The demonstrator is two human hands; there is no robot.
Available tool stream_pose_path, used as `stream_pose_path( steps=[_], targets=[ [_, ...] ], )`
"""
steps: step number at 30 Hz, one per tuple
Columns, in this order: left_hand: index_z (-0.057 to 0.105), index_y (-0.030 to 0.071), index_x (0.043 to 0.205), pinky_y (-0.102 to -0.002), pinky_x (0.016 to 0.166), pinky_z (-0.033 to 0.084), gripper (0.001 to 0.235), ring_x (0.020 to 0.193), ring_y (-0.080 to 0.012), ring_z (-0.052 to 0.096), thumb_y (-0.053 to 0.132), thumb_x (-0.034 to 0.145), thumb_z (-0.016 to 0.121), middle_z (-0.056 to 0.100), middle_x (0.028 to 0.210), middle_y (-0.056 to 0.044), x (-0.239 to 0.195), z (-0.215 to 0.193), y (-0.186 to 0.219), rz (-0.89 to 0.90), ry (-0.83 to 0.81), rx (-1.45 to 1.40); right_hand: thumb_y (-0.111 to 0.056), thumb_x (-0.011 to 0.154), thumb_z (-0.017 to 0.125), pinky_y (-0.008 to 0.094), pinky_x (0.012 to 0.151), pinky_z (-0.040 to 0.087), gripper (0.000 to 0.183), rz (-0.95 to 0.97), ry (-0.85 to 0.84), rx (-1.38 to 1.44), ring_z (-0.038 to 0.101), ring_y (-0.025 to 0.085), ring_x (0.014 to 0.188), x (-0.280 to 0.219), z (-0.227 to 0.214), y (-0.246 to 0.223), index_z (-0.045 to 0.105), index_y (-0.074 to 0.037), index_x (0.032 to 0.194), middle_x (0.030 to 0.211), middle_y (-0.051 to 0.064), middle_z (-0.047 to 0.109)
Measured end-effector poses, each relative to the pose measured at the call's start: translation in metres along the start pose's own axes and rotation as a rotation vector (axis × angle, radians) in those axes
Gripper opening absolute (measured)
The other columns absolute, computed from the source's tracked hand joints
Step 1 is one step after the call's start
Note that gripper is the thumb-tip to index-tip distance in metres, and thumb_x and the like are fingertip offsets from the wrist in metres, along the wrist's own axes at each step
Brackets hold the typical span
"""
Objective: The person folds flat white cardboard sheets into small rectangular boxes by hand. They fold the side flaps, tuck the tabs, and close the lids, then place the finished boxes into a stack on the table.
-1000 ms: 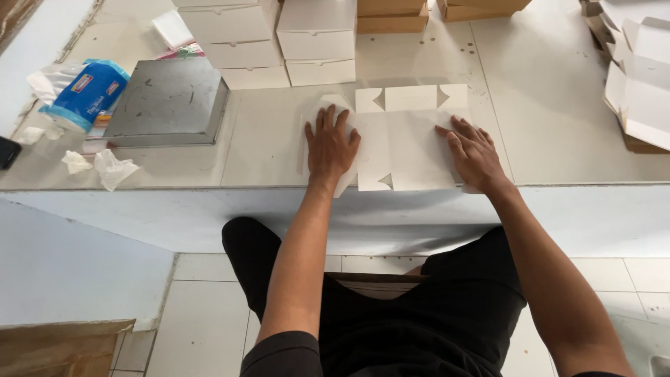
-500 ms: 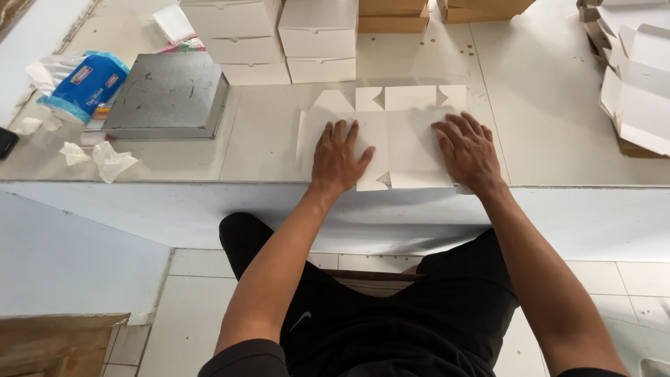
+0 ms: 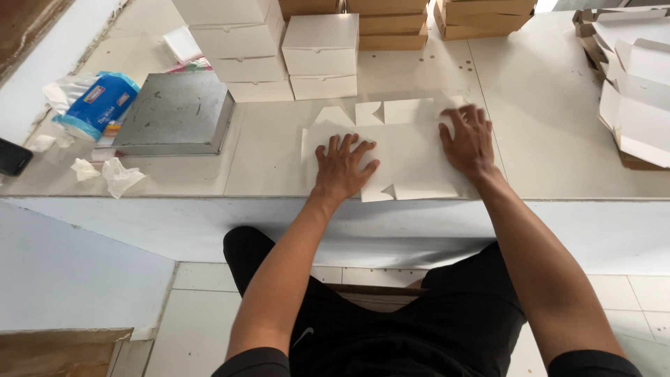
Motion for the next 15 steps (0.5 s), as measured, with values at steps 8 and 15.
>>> stream_pose_path(
  steps=[8, 15],
  targets=[
    [0.042, 0.025, 0.117, -0.052, 0.089, 0.029, 0.037, 0.108, -0.0274, 0.033, 0.044, 0.085, 0.036, 0.038, 0.111, -0.005, -0.003, 0.002, -0.001, 0.075, 0.095, 0.021, -0.037, 0.088, 0.042, 0.049, 0.092, 0.025, 0.047, 0.100, -0.125, 0.026, 0.033, 0.028, 0.116, 0.021, 0.023, 0.021, 0.036, -0.019, 0.131, 0.117, 0.010, 0.042],
    [0.043, 0.027, 0.116, -0.050, 0.093, 0.024, 0.036, 0.114, -0.0253, 0.028, 0.044, 0.085, 0.037, 0.039, 0.114, -0.004, 0.009, -0.004, -0.011, 0.119, 0.050, -0.056, -0.031, 0.097, 0.037, 0.049, 0.085, 0.034, 0.032, 0.439, 0.146, 0.683, 0.045, 0.036, 0.104, 0.041, 0.031, 0.048, 0.039, -0.011, 0.122, 0.107, 0.020, 0.049]
  ],
)
Point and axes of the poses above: each hand's wrist, its own x-axis towards the middle knuckle, its own z-axis out of the palm, y = z × x, the point moved 1 cm from there along x, towards the middle knuckle
